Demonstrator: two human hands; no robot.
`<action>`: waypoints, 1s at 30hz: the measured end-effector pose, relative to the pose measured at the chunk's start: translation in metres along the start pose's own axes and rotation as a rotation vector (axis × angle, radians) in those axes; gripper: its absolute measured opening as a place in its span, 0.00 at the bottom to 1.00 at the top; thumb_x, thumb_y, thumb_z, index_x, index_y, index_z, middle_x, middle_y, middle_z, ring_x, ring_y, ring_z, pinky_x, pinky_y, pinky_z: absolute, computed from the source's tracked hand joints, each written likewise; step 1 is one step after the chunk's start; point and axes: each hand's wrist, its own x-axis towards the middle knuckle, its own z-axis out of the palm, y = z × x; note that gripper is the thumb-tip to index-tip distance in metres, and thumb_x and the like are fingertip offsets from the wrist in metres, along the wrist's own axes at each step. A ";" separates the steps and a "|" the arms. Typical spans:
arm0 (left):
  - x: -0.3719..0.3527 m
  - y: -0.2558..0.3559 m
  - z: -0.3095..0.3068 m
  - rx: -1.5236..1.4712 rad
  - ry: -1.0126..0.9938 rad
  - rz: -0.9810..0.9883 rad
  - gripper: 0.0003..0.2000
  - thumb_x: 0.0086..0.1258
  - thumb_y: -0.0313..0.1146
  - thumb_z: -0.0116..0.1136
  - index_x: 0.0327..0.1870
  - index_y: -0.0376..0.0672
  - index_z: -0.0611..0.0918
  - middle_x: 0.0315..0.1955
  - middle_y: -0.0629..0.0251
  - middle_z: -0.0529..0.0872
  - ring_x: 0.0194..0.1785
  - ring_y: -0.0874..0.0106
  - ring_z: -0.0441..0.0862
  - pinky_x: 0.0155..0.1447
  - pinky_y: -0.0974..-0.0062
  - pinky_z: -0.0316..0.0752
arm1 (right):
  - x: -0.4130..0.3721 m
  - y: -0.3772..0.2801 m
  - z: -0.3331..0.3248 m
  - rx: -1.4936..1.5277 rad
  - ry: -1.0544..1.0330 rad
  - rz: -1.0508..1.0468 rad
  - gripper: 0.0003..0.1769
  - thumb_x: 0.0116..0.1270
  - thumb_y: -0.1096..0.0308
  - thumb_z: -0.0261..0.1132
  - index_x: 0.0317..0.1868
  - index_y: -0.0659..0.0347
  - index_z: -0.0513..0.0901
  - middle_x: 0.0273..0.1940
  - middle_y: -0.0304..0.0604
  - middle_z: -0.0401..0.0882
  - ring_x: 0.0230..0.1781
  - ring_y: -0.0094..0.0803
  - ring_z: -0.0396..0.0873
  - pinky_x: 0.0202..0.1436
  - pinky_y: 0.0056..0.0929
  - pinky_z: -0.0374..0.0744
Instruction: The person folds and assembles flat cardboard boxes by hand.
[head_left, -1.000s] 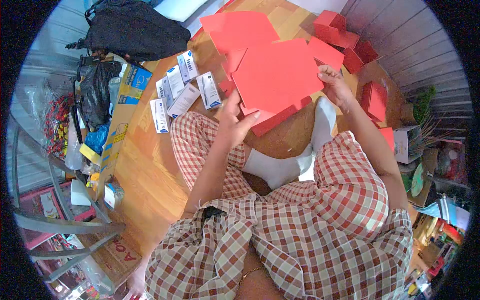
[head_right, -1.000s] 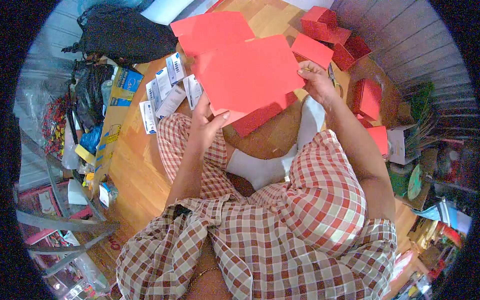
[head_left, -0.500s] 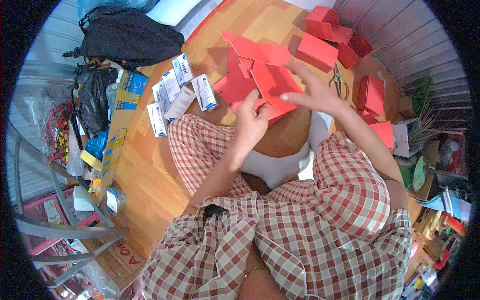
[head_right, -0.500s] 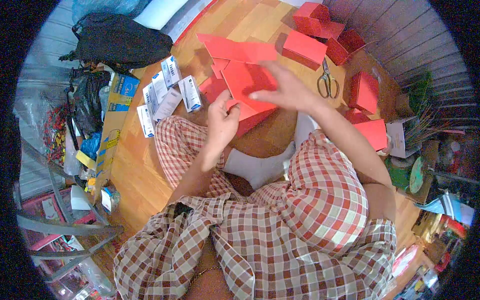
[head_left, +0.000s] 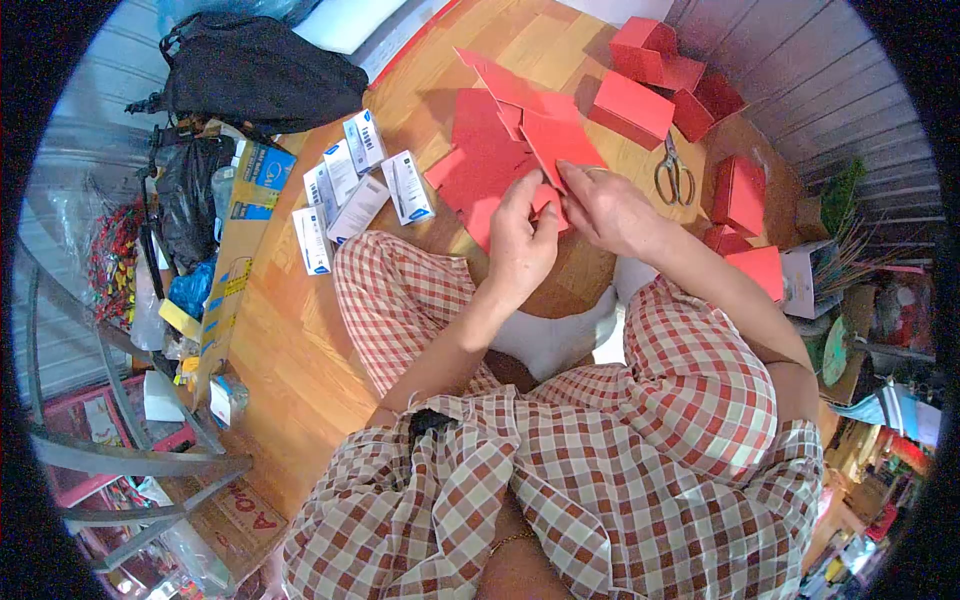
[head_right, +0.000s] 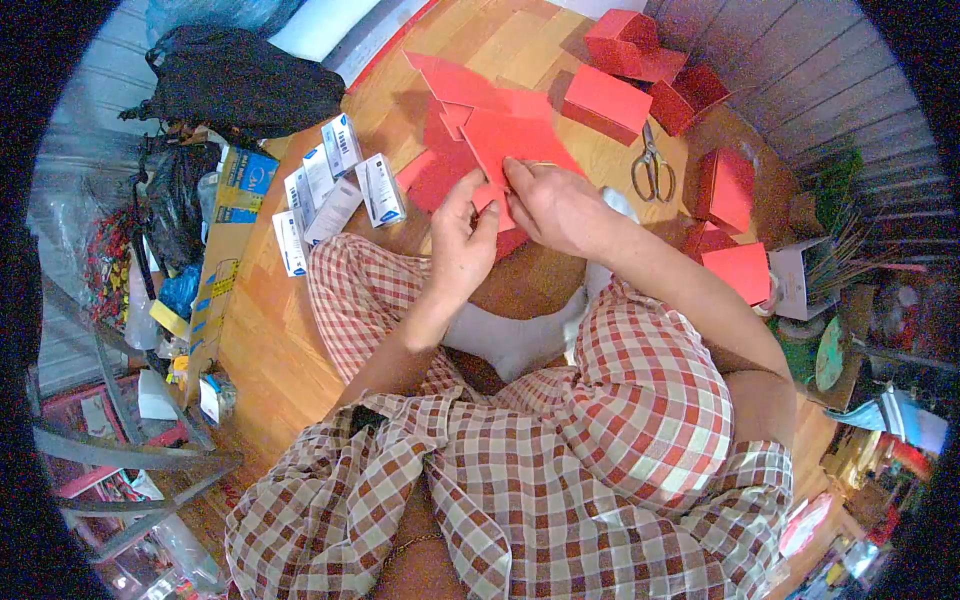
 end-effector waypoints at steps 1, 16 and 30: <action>-0.001 -0.002 0.004 -0.026 -0.018 -0.043 0.20 0.63 0.17 0.50 0.59 0.32 0.70 0.50 0.57 0.78 0.52 0.71 0.77 0.54 0.75 0.72 | -0.002 0.002 -0.001 -0.017 0.016 0.002 0.19 0.58 0.71 0.59 0.48 0.73 0.71 0.34 0.61 0.78 0.38 0.56 0.78 0.41 0.45 0.77; -0.012 0.211 -0.038 -0.283 -0.536 0.795 0.14 0.62 0.29 0.50 0.46 0.33 0.81 0.44 0.51 0.81 0.53 0.61 0.77 0.56 0.63 0.73 | -0.017 0.040 -0.015 0.283 0.255 0.190 0.08 0.66 0.75 0.55 0.30 0.67 0.65 0.20 0.50 0.59 0.20 0.31 0.62 0.26 0.30 0.64; 0.030 0.189 -0.085 0.190 -0.149 0.565 0.14 0.60 0.28 0.56 0.47 0.34 0.80 0.46 0.55 0.82 0.51 0.60 0.77 0.57 0.68 0.70 | -0.029 0.024 -0.038 0.439 0.189 0.186 0.09 0.68 0.75 0.54 0.29 0.67 0.66 0.21 0.38 0.57 0.26 0.20 0.59 0.28 0.26 0.64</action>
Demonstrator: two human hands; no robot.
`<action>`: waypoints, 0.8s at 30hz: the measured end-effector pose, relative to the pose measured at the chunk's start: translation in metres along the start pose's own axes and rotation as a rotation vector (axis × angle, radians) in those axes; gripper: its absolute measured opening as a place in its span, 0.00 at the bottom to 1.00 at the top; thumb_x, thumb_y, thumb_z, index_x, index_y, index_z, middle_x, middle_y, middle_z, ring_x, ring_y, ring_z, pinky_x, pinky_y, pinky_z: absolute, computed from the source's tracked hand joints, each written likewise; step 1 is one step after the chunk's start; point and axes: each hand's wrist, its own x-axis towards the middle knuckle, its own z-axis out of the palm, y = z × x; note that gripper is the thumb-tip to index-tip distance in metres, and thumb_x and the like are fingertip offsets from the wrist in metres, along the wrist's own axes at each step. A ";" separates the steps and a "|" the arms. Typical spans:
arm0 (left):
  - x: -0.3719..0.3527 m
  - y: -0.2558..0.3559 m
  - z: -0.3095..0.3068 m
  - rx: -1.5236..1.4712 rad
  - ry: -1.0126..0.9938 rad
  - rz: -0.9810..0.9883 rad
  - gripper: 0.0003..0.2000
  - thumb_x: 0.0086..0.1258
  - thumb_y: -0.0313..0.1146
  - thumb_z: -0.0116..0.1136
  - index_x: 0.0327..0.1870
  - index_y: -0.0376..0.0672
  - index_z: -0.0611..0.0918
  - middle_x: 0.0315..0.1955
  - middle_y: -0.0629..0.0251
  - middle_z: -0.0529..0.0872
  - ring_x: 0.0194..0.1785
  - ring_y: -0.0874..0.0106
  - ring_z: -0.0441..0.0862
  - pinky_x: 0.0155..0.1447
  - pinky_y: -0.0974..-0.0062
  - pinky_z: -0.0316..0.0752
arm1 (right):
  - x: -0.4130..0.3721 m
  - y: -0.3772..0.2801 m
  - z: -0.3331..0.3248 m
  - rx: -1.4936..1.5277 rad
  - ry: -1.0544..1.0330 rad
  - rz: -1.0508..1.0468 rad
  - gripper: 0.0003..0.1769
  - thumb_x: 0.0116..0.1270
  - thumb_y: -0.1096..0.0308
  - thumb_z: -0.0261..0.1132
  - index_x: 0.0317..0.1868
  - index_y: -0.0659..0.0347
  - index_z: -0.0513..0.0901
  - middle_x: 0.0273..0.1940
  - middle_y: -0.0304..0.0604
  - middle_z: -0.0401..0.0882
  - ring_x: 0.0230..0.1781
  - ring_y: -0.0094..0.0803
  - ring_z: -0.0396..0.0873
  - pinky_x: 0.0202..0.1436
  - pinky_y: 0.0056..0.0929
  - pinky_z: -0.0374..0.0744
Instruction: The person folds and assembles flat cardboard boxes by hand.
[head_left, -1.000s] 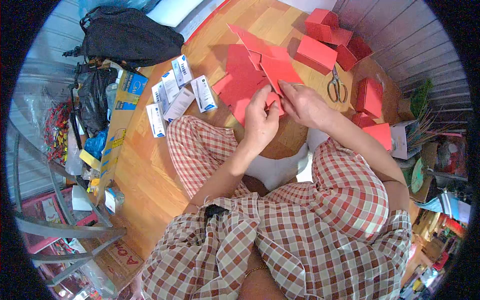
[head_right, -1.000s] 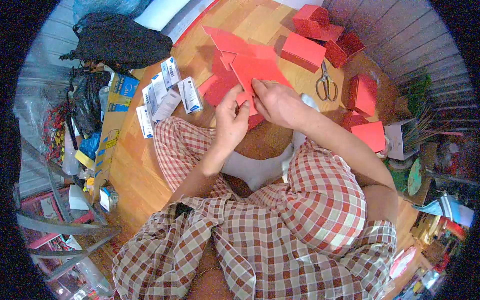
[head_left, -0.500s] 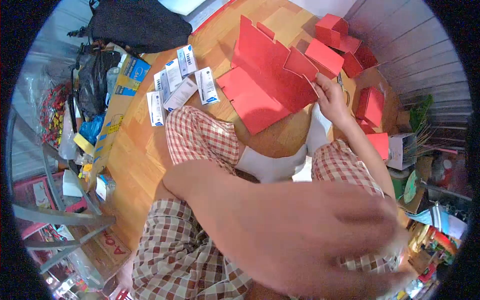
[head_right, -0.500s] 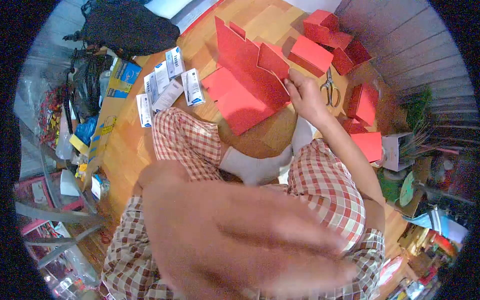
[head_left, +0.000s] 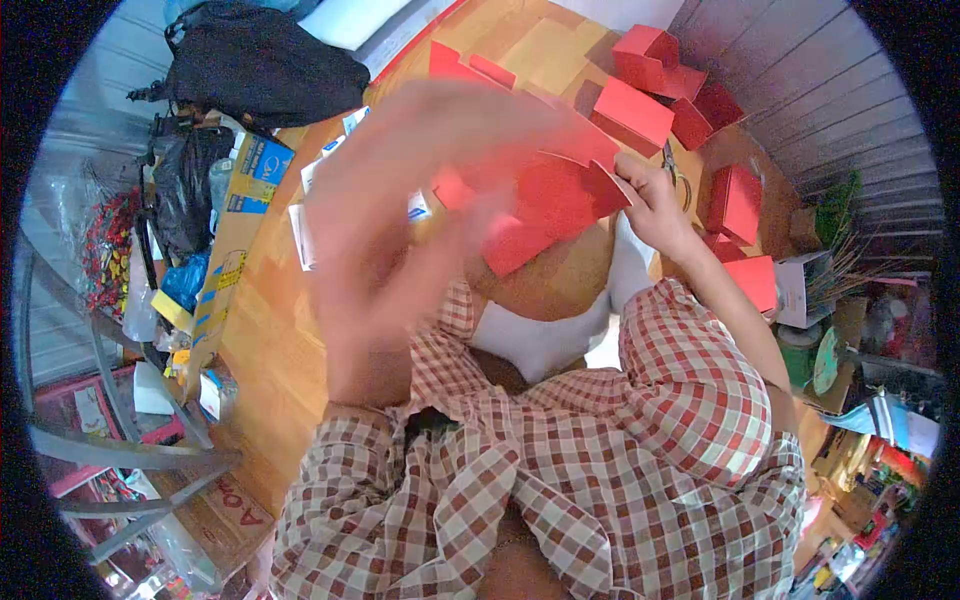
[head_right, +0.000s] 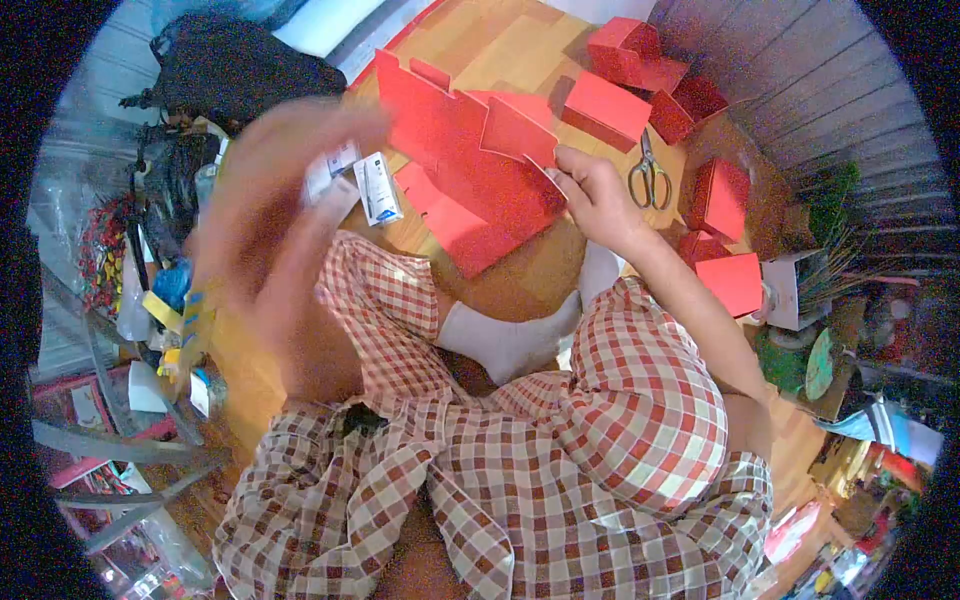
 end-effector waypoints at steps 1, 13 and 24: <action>0.007 -0.043 0.007 0.147 -0.035 0.030 0.16 0.56 0.24 0.58 0.48 0.37 0.80 0.46 0.57 0.82 0.51 0.59 0.77 0.58 0.69 0.67 | 0.000 -0.002 0.000 -0.043 -0.030 0.018 0.09 0.68 0.75 0.54 0.29 0.67 0.65 0.21 0.39 0.57 0.26 0.20 0.59 0.28 0.26 0.64; -0.019 -0.128 0.038 0.444 -0.186 0.071 0.11 0.53 0.27 0.64 0.39 0.43 0.82 0.39 0.59 0.80 0.45 0.58 0.73 0.49 0.64 0.67 | 0.000 0.001 0.001 -0.108 -0.110 0.066 0.07 0.68 0.74 0.54 0.43 0.67 0.75 0.27 0.47 0.71 0.29 0.25 0.68 0.34 0.25 0.70; -0.040 -0.091 0.034 -0.073 -0.438 -0.370 0.04 0.56 0.24 0.63 0.31 0.39 0.80 0.28 0.64 0.82 0.35 0.71 0.80 0.43 0.72 0.73 | 0.007 0.011 -0.003 0.651 -0.093 0.293 0.04 0.63 0.75 0.60 0.31 0.60 0.82 0.28 0.31 0.80 0.26 0.15 0.75 0.29 0.18 0.72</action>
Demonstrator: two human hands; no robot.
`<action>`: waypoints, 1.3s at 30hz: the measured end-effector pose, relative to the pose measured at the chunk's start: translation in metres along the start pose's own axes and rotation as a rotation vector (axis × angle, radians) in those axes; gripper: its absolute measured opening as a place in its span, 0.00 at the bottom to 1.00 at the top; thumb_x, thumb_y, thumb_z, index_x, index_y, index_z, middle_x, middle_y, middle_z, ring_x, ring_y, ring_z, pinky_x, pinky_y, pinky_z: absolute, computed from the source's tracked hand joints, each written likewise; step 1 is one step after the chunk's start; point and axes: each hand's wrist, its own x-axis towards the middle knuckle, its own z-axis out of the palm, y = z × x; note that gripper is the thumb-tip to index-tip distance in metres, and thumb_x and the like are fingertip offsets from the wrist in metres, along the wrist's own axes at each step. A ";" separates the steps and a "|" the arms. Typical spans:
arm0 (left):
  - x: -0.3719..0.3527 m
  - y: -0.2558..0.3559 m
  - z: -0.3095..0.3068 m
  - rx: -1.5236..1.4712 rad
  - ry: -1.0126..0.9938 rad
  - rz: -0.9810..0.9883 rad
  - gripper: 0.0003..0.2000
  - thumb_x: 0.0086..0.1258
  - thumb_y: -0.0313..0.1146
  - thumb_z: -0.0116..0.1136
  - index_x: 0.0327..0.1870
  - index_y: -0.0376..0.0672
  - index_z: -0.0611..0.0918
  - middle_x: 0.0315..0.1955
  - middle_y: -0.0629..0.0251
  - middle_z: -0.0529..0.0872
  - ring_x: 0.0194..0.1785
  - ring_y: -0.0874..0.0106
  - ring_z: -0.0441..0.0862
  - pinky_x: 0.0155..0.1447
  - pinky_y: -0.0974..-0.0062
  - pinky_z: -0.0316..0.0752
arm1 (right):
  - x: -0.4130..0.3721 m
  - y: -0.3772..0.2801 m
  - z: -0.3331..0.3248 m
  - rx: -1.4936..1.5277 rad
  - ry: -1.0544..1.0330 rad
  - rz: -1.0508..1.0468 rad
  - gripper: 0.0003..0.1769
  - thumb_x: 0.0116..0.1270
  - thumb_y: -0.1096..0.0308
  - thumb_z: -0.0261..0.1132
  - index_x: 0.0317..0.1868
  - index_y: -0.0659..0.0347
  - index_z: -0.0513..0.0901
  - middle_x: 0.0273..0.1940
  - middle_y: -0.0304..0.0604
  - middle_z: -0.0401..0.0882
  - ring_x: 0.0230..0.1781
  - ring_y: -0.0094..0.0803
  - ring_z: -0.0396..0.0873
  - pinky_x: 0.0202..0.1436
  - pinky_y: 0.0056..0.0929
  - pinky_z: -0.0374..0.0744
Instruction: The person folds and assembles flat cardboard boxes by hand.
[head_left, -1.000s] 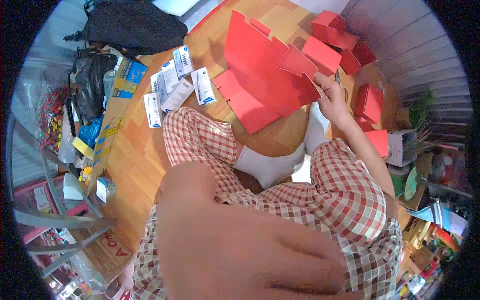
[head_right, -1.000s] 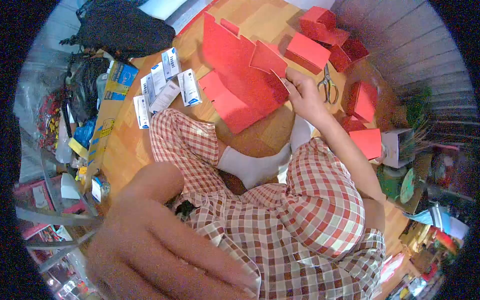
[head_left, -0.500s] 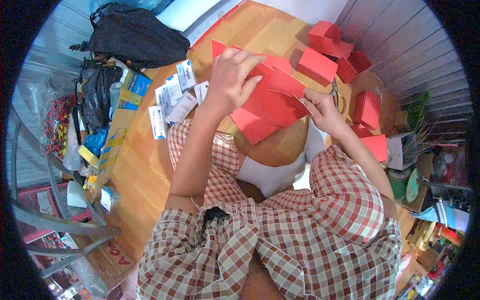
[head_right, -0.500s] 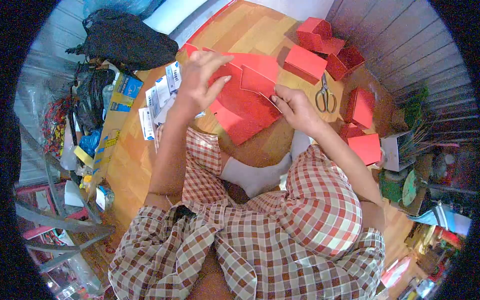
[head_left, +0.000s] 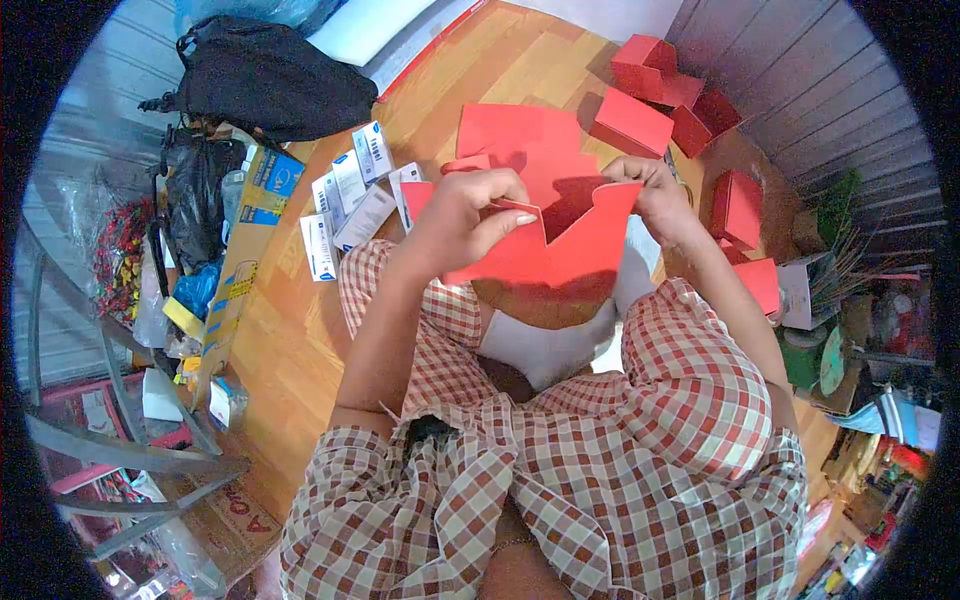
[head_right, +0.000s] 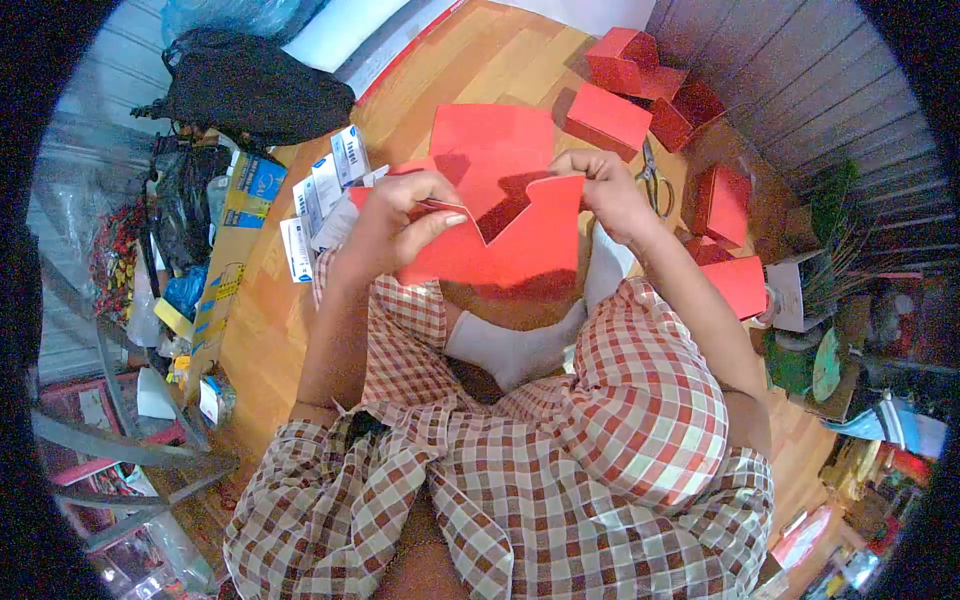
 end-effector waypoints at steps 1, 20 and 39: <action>0.002 0.000 0.002 0.001 0.000 0.001 0.04 0.56 0.24 0.63 0.31 0.39 0.80 0.28 0.64 0.82 0.35 0.71 0.80 0.43 0.72 0.73 | -0.001 -0.005 0.003 0.111 0.009 0.053 0.04 0.62 0.75 0.61 0.31 0.59 0.82 0.27 0.31 0.80 0.25 0.16 0.75 0.28 0.18 0.72; -0.003 0.039 0.031 -0.013 0.675 0.695 0.17 0.50 0.32 0.64 0.42 0.38 0.78 0.43 0.52 0.79 0.47 0.59 0.78 0.53 0.60 0.70 | -0.008 -0.008 0.007 -0.053 0.297 -0.285 0.03 0.62 0.76 0.64 0.37 0.64 0.80 0.34 0.32 0.78 0.35 0.18 0.74 0.41 0.18 0.71; -0.008 -0.091 0.076 -1.043 0.451 -0.415 0.34 0.74 0.59 0.29 0.69 0.39 0.60 0.65 0.60 0.67 0.69 0.68 0.61 0.70 0.66 0.57 | -0.005 -0.008 0.017 -0.214 0.115 -0.285 0.05 0.58 0.77 0.65 0.35 0.66 0.79 0.39 0.37 0.77 0.40 0.22 0.74 0.45 0.22 0.72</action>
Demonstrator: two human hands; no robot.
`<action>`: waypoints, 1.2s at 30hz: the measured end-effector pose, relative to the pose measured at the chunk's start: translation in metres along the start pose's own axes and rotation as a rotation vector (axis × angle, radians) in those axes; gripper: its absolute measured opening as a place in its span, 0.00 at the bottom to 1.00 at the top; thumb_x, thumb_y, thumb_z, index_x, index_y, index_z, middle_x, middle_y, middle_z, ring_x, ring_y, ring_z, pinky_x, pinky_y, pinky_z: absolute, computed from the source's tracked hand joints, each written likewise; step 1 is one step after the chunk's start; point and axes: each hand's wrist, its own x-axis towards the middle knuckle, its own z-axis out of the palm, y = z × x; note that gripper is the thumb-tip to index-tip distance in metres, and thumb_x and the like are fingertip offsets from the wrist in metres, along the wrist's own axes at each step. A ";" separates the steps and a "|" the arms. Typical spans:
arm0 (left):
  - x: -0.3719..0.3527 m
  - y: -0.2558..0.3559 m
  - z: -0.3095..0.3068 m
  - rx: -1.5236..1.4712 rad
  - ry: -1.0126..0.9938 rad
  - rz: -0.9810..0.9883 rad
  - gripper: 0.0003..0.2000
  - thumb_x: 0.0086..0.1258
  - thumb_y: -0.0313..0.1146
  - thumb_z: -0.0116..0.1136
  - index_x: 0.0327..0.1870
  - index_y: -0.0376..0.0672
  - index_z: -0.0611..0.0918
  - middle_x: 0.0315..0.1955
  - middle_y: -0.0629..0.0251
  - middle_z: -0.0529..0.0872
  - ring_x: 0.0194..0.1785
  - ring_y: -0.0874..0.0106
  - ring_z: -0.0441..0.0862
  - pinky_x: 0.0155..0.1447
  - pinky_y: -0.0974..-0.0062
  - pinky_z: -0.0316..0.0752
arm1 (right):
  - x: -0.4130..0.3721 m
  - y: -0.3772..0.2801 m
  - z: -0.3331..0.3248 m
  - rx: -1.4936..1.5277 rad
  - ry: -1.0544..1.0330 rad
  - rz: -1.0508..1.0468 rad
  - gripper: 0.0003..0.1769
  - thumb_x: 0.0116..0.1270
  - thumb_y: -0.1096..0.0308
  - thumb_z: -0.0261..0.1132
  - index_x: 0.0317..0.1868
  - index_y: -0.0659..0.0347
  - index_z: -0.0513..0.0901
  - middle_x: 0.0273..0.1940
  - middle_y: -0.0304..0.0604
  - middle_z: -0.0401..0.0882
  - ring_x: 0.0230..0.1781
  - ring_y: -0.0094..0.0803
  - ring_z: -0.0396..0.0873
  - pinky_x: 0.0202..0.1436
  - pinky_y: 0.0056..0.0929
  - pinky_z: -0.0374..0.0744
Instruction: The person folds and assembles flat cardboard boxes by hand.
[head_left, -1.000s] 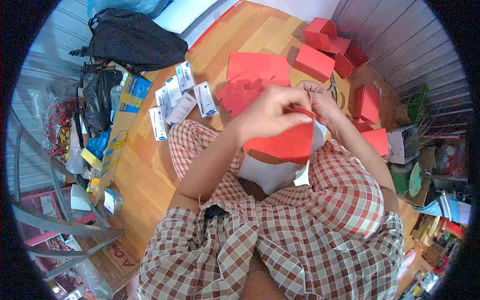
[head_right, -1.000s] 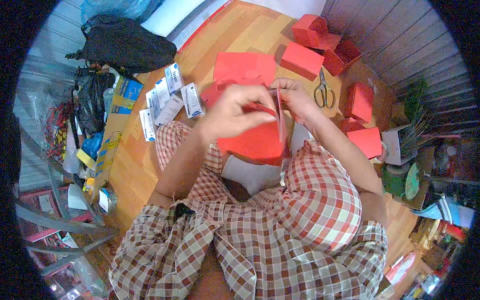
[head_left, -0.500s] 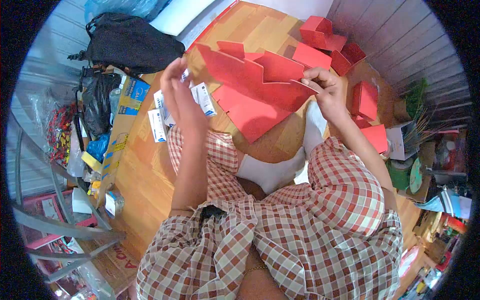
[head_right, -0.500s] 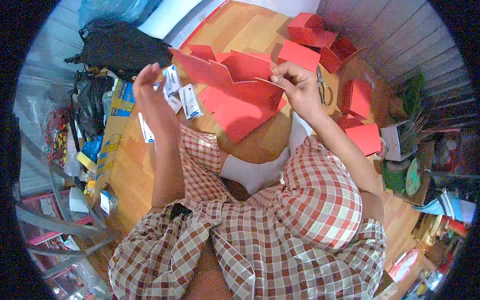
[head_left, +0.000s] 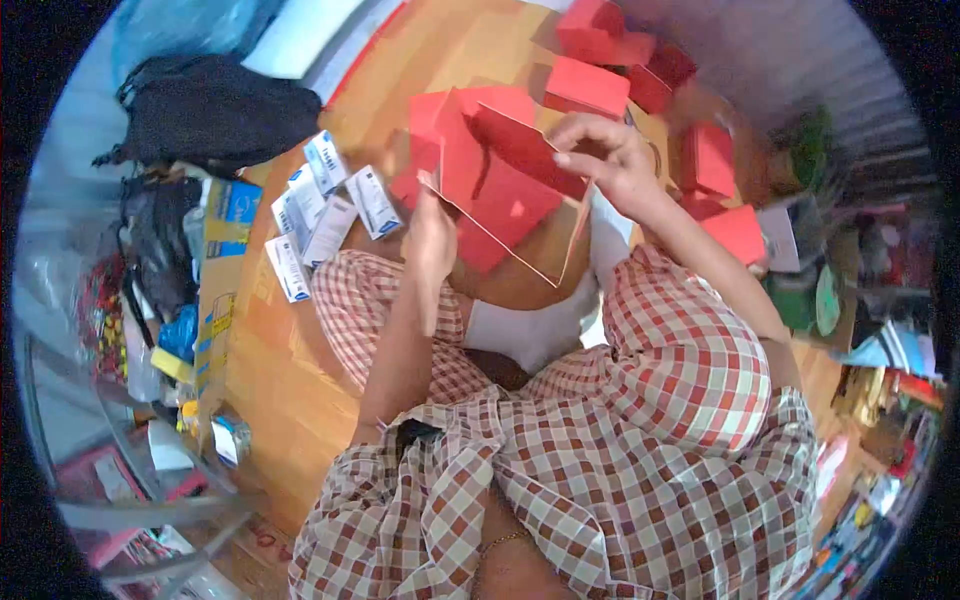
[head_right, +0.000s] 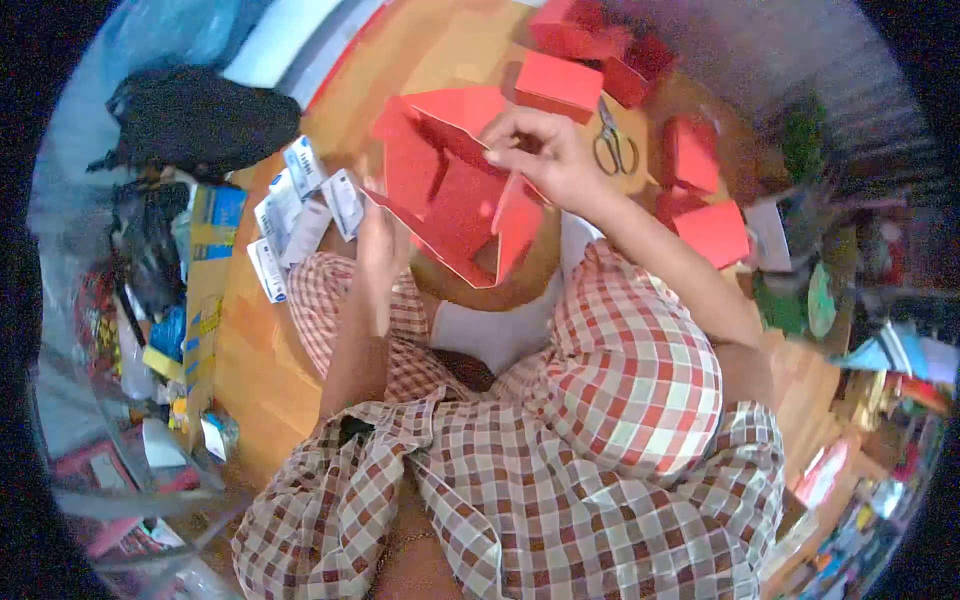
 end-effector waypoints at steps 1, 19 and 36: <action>0.001 -0.011 -0.003 -0.003 -0.021 -0.028 0.34 0.74 0.59 0.29 0.69 0.39 0.60 0.65 0.60 0.67 0.69 0.68 0.61 0.70 0.66 0.57 | 0.000 0.003 -0.001 0.017 0.022 0.030 0.04 0.59 0.77 0.65 0.34 0.66 0.79 0.38 0.35 0.77 0.39 0.21 0.74 0.45 0.21 0.71; -0.024 0.007 0.004 -0.173 -0.256 -0.073 0.44 0.62 0.71 0.38 0.73 0.48 0.52 0.70 0.63 0.58 0.70 0.60 0.58 0.67 0.50 0.57 | 0.006 0.035 0.009 -0.040 0.244 0.011 0.07 0.63 0.69 0.61 0.31 0.64 0.79 0.26 0.27 0.73 0.28 0.14 0.67 0.31 0.17 0.65; -0.034 0.023 -0.016 -0.183 -0.047 -0.052 0.38 0.70 0.63 0.33 0.72 0.43 0.55 0.70 0.62 0.57 0.72 0.62 0.53 0.74 0.57 0.46 | 0.024 0.053 0.028 -0.067 0.152 0.079 0.11 0.60 0.72 0.56 0.21 0.66 0.75 0.18 0.30 0.69 0.21 0.16 0.65 0.26 0.22 0.66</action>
